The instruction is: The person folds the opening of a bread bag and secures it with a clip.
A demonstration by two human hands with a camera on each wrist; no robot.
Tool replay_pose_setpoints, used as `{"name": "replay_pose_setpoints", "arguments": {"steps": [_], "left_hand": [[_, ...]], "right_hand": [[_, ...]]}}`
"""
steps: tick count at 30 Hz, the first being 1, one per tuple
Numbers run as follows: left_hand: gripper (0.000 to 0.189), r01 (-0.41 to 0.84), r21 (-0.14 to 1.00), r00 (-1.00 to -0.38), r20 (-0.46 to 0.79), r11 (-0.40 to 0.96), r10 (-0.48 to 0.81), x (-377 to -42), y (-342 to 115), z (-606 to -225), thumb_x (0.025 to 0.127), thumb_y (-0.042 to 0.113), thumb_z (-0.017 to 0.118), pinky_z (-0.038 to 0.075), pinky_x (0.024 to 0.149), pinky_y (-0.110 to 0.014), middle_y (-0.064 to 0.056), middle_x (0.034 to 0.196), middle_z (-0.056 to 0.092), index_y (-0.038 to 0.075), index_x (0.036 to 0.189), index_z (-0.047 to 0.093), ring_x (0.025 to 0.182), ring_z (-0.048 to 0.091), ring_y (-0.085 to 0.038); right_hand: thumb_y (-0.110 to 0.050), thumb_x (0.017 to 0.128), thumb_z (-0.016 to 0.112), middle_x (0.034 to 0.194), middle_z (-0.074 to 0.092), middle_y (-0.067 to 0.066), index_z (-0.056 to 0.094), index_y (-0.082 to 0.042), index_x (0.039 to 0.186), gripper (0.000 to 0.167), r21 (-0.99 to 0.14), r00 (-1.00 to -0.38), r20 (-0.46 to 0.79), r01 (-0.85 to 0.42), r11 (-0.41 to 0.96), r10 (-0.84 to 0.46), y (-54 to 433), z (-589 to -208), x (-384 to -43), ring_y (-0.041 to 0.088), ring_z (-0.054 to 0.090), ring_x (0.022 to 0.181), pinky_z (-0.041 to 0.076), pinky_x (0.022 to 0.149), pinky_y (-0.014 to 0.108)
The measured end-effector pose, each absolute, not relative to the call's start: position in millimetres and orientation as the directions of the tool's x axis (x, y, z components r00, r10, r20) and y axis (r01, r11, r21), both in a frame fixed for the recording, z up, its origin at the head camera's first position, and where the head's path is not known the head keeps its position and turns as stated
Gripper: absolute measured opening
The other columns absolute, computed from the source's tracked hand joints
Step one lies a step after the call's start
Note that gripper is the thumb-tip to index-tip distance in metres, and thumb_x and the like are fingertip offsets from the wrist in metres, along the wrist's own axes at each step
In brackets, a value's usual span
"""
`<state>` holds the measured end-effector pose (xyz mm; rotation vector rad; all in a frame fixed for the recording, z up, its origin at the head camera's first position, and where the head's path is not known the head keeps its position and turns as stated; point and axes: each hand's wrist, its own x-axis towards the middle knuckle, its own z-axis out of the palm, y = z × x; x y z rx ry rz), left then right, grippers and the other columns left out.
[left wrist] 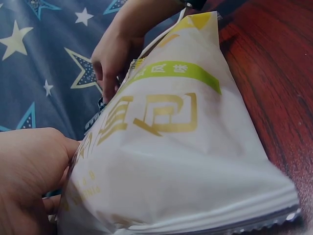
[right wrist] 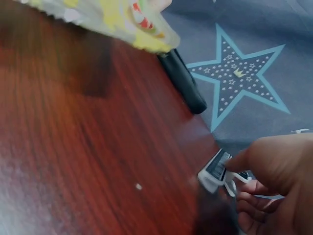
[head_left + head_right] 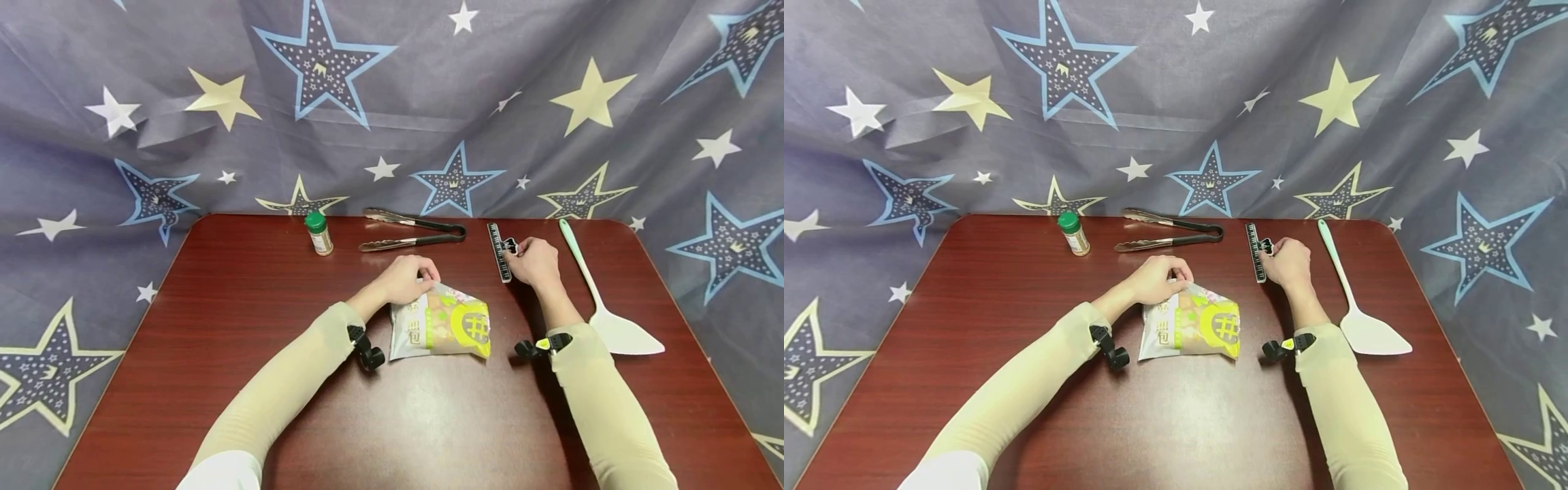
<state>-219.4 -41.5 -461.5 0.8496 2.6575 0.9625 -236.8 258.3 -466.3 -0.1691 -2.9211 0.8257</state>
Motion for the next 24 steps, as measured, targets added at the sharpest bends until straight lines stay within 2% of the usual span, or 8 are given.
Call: {"name": "replay_pose_setpoints", "arguments": {"steps": [4,7,10,13,15,19,24], "left_hand": [[0.009,0.439,0.639,-0.821,0.000,0.632,0.570,-219,-41,-462,0.101,0.013,0.069,0.052,0.089,-0.030,-0.004,0.099,0.076,0.015,0.103,0.078,0.095,0.067,-0.018],[0.009,0.435,0.638,-0.824,-0.003,0.635,0.567,-220,-41,-462,0.100,0.013,0.070,0.051,0.088,-0.029,-0.004,0.098,0.076,0.015,0.102,0.078,0.094,0.067,-0.017],[0.008,0.433,0.634,-0.828,-0.002,0.640,0.561,-220,-41,-463,0.100,0.013,0.070,0.051,0.088,-0.029,-0.004,0.098,0.076,0.015,0.102,0.078,0.093,0.066,-0.017],[0.008,0.432,0.631,-0.831,0.000,0.645,0.557,-221,-41,-462,0.099,0.013,0.071,0.051,0.088,-0.029,-0.003,0.097,0.076,0.015,0.102,0.079,0.093,0.067,-0.017],[0.008,0.430,0.632,-0.831,-0.002,0.645,0.556,-221,-41,-462,0.099,0.013,0.071,0.051,0.088,-0.029,-0.003,0.097,0.076,0.015,0.102,0.079,0.093,0.067,-0.018],[0.008,0.431,0.635,-0.827,-0.007,0.641,0.562,-220,-40,-461,0.100,0.014,0.071,0.052,0.088,-0.029,-0.004,0.097,0.075,0.015,0.102,0.078,0.094,0.067,-0.018],[0.008,0.436,0.632,-0.826,-0.003,0.641,0.564,-221,-41,-462,0.100,0.015,0.071,0.051,0.087,-0.029,-0.003,0.097,0.075,0.016,0.102,0.079,0.093,0.067,-0.017]], "right_hand": [[-0.019,0.094,0.069,0.086,0.065,0.022,0.061,0.000,0.087,0.021,-0.558,-0.986,0.118,0.029,0.830,0.114,259,-459,-231,0.051,0.061,0.108,0.040,0.108,0.061],[-0.014,0.093,0.069,0.088,0.067,0.022,0.061,-0.002,0.089,0.015,-0.572,-0.982,0.160,-0.010,0.820,0.100,261,-451,-225,0.045,0.062,0.097,0.047,0.090,0.055],[-0.014,0.092,0.071,0.095,0.070,0.020,0.061,-0.002,0.101,0.018,-0.601,-0.981,0.164,-0.019,0.799,0.100,264,-442,-217,0.033,0.064,0.085,0.047,0.075,0.039],[-0.014,0.092,0.075,0.100,0.069,0.016,0.062,0.000,0.117,0.031,-0.669,-0.990,0.120,-0.030,0.743,0.068,267,-435,-209,0.016,0.062,0.082,0.046,0.072,0.025],[-0.012,0.091,0.076,0.099,0.069,0.011,0.065,0.001,0.123,0.036,-0.712,-0.997,0.072,-0.036,0.701,0.021,270,-432,-203,0.008,0.061,0.080,0.048,0.070,0.019],[-0.010,0.094,0.076,0.092,0.067,-0.004,0.070,0.002,0.119,0.029,-0.803,-0.996,-0.025,-0.030,0.596,-0.083,278,-429,-189,0.001,0.060,0.075,0.050,0.064,0.019],[-0.020,0.099,0.077,0.082,0.070,-0.019,0.070,0.001,0.114,0.027,-0.889,-0.987,-0.112,0.046,0.455,-0.119,282,-429,-173,0.000,0.065,0.072,0.054,0.064,0.020]]}}
